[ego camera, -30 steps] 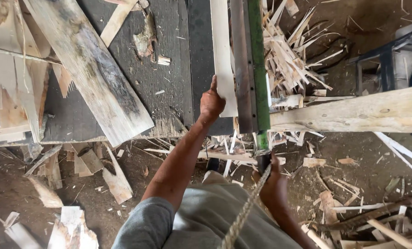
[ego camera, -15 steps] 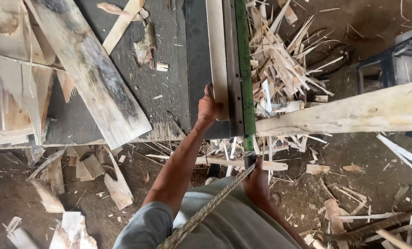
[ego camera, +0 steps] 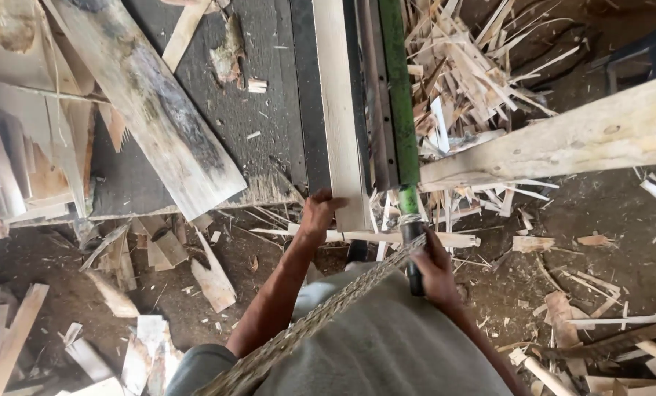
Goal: Cutting thin wood sheets into narrow strips using a large mechanical shear.
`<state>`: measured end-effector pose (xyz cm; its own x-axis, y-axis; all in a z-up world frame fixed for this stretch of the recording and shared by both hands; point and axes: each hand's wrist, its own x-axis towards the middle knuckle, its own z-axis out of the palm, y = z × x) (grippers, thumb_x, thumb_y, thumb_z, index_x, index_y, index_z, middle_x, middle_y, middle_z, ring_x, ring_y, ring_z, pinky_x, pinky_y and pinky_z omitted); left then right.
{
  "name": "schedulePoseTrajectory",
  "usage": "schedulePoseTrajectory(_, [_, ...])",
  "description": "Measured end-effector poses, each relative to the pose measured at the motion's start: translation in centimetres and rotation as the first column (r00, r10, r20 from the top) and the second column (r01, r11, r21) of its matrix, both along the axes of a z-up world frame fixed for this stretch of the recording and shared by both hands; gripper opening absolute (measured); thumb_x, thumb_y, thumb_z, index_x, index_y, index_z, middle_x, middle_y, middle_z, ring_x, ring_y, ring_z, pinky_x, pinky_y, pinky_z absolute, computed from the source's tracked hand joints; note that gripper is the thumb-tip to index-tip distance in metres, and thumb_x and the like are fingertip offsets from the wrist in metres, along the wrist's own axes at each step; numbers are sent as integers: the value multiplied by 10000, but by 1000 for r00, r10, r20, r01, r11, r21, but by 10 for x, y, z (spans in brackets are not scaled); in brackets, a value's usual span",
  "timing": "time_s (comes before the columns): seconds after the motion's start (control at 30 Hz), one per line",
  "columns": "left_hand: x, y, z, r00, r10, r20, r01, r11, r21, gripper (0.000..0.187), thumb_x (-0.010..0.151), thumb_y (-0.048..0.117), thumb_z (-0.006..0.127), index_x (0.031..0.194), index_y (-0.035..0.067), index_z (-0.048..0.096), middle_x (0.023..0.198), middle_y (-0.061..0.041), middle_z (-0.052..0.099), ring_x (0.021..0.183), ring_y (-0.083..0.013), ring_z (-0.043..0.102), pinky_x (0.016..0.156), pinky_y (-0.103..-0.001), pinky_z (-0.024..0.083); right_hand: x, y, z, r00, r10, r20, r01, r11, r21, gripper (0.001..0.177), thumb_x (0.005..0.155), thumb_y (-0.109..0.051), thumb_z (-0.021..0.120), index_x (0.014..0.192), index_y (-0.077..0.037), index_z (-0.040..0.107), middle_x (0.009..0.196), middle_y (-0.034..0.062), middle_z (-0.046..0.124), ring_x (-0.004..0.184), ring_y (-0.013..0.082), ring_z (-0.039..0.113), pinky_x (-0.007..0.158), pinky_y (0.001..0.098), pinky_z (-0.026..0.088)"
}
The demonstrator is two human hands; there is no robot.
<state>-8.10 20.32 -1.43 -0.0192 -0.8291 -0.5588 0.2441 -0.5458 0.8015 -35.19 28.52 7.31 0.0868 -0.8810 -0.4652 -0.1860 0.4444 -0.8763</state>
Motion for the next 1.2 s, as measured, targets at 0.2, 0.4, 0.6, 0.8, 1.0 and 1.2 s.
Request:
schedulePoseTrajectory(0.2, [-4,32,-14,999,-13,29,7,981,193,342,896,200,697,1178,7,712,1143,-180,724,1028,-263,656,900,-415,507,7,-24,-101,845,-140,516,-5,963,268,367,1032,-234,692,1281,12,584,1007,54,707,826,162,650,738,298,579])
schedulePoseTrajectory(0.4, [-21,39,22,966,-146,211,160,986,-48,317,864,304,749,1073,69,792,959,-81,775,749,-179,741,632,-307,615,77,-54,-80,898,-153,413,102,985,143,337,950,-90,669,1249,64,654,1006,61,759,873,143,698,786,277,571])
schedulePoseTrajectory(0.6, [-37,44,1,987,155,35,-157,986,63,327,822,212,808,1013,-48,759,892,-179,778,659,-226,709,564,-336,580,76,-38,-110,719,-333,610,237,942,236,190,1008,-77,662,1167,22,630,966,74,712,805,152,680,688,301,568])
schedulePoseTrajectory(0.8, [-22,32,-15,972,231,40,-233,970,64,345,818,191,794,1051,-55,730,920,-175,758,709,-229,719,599,-362,612,62,-22,-128,855,173,488,88,880,-467,114,1029,-47,531,1137,-13,533,917,108,611,836,187,603,774,343,548])
schedulePoseTrajectory(1.0, [-12,22,-35,921,162,354,-215,970,116,345,845,206,803,1127,37,698,982,-100,759,788,-202,745,730,-348,623,44,19,-101,988,154,-8,-139,868,-477,142,1065,-96,564,1182,-21,598,1083,128,703,999,228,689,874,367,589])
schedulePoseTrajectory(1.2, [39,-25,-28,983,142,120,-141,990,-13,384,834,203,775,1175,31,737,1033,-166,769,883,-314,737,763,-465,621,20,40,-160,972,205,-114,-227,943,-242,278,1067,-148,553,1301,-6,601,1106,182,708,1063,300,676,928,413,567])
